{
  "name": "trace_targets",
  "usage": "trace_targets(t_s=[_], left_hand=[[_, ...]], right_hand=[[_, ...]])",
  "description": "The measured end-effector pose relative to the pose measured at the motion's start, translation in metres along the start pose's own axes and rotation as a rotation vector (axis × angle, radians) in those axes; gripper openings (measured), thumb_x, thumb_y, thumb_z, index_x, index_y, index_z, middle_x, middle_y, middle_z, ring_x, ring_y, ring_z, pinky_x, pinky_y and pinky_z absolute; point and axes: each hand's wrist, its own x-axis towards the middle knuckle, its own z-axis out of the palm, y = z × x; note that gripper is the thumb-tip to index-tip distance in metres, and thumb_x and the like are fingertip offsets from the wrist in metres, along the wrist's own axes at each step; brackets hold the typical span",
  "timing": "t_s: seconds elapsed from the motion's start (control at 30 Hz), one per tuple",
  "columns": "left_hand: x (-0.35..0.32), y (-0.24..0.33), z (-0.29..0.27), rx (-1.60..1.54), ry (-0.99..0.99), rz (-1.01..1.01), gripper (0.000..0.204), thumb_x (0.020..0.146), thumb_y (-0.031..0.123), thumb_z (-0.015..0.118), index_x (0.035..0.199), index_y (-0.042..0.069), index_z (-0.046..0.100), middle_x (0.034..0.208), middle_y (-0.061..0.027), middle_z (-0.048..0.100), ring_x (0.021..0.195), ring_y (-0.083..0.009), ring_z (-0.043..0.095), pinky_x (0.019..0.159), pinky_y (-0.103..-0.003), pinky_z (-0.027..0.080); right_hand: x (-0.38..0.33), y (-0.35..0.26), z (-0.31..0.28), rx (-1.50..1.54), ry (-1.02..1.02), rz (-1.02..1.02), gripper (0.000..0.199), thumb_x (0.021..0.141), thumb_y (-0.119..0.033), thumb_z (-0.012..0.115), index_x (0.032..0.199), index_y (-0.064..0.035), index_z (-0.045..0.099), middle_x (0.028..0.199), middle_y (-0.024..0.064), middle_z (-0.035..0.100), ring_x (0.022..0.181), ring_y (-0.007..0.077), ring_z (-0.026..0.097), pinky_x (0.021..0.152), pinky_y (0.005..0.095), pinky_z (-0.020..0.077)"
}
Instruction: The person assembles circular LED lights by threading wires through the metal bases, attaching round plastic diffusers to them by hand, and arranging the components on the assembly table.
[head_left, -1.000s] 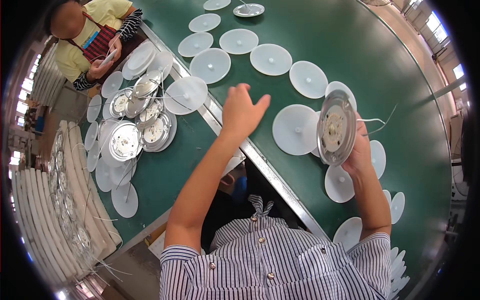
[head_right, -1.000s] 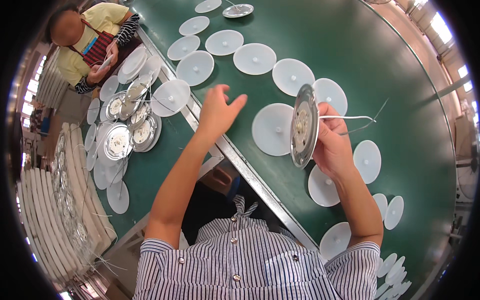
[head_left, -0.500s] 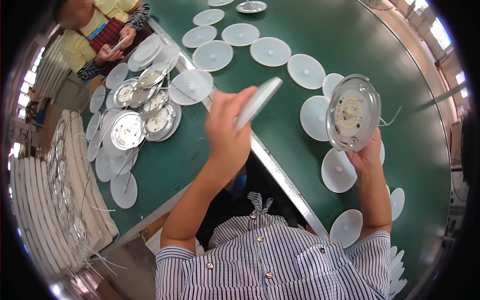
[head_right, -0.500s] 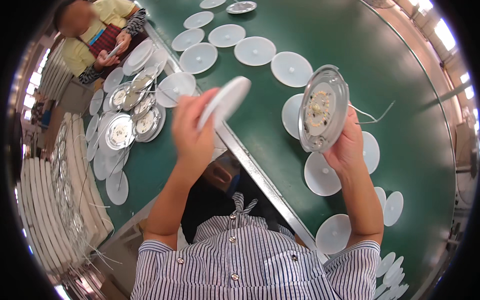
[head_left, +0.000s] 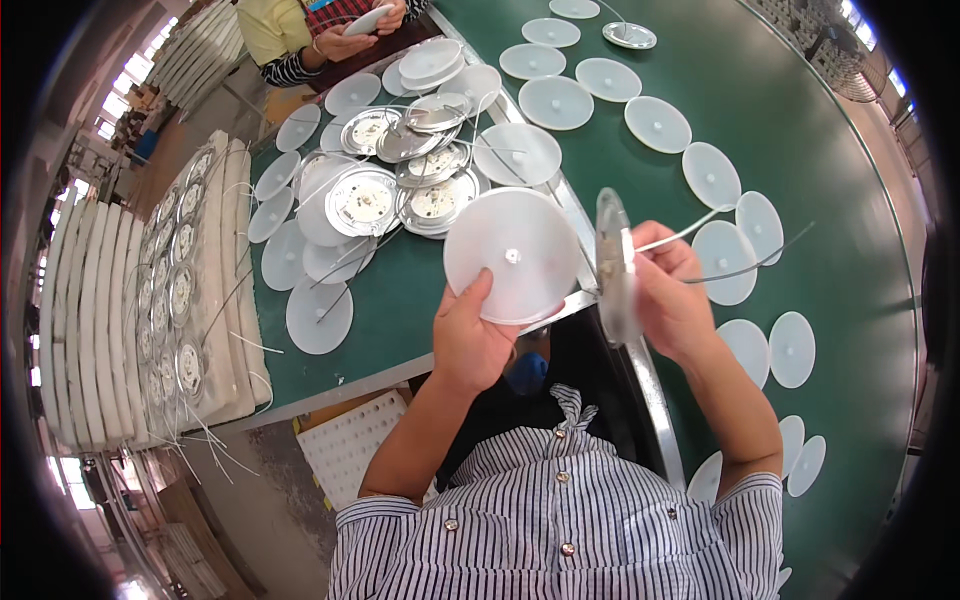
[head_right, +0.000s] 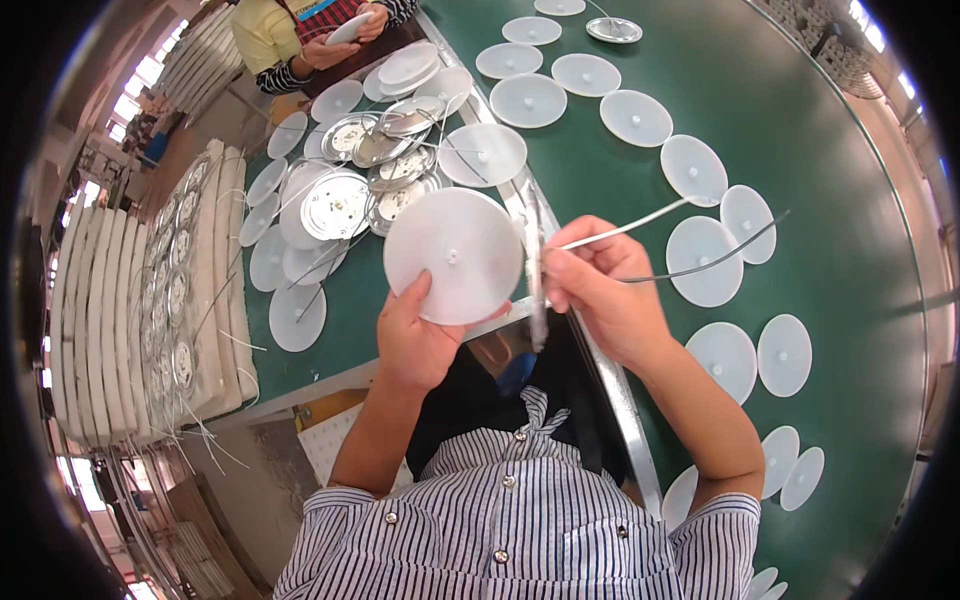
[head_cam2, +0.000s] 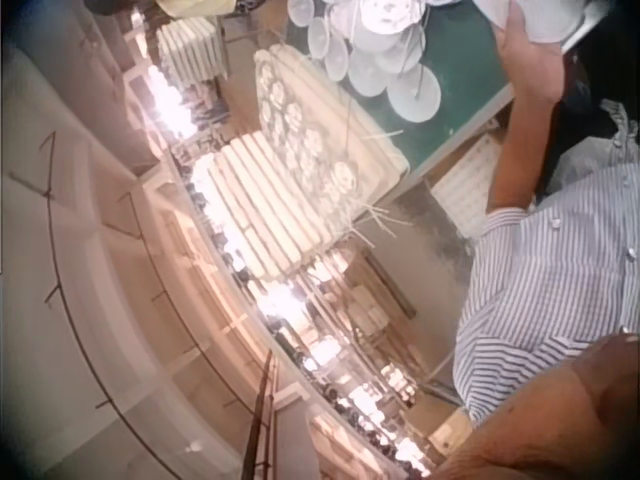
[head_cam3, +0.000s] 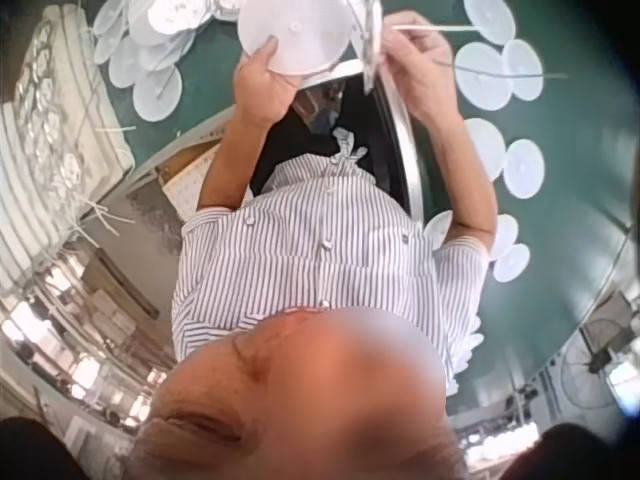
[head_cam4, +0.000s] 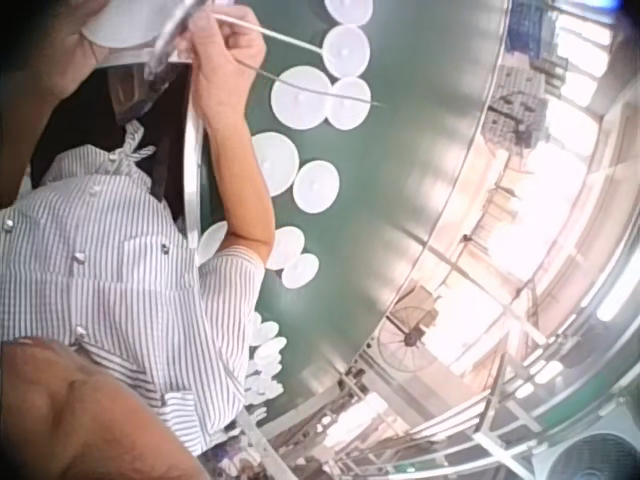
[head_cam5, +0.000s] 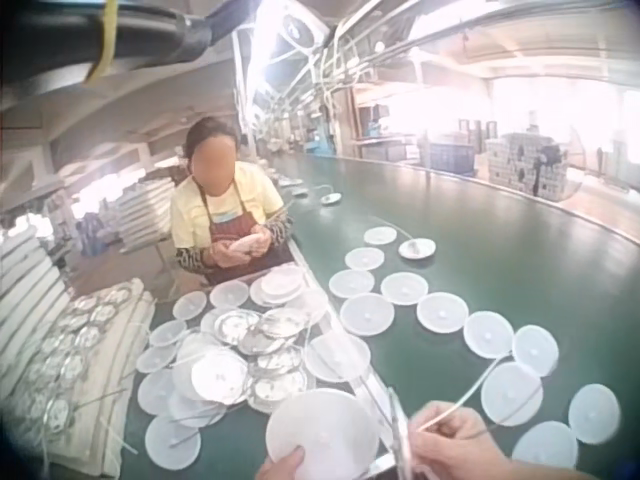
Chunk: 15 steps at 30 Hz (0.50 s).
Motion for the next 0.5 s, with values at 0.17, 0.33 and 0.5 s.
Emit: trace_targets(t_s=[0.17, 0.33, 0.5], left_hand=[[-0.012, -0.012, -0.013, 0.020, -0.045, 0.063, 0.056, 0.081, 0.026, 0.044, 0.129, 0.004, 0.026, 0.128, -0.0152, 0.035, 0.119, -0.0324, 0.036, 0.096, -0.053, 0.030], [-0.016, 0.000, -0.018, -0.146, -0.198, -0.007, 0.076, 0.074, 0.054, 0.043, 0.131, 0.008, 0.024, 0.132, -0.0135, 0.032, 0.121, -0.0346, 0.030, 0.095, -0.059, 0.024], [-0.019, 0.008, -0.019, -0.323, -0.223, -0.084, 0.080, 0.075, 0.062, 0.037, 0.133, 0.010, 0.023, 0.135, -0.0122, 0.028, 0.123, -0.0346, 0.029, 0.094, -0.063, 0.022]], right_hand=[[0.014, 0.015, 0.024, 0.248, 0.107, 0.140, 0.009, 0.085, -0.011, 0.051, 0.087, -0.0018, 0.050, 0.072, 0.0045, 0.056, 0.060, 0.0084, 0.054, 0.058, 0.0220, 0.0467], [0.012, 0.029, 0.010, 0.418, 0.005, 0.202, 0.018, 0.086, -0.012, 0.044, 0.097, 0.0012, 0.049, 0.091, 0.0109, 0.057, 0.078, 0.0157, 0.059, 0.074, 0.0299, 0.0494], [0.007, 0.041, -0.009, 0.646, -0.006, 0.284, 0.044, 0.088, -0.037, 0.035, 0.119, -0.0073, 0.044, 0.116, 0.0126, 0.050, 0.105, 0.0261, 0.050, 0.090, 0.0439, 0.0411]])
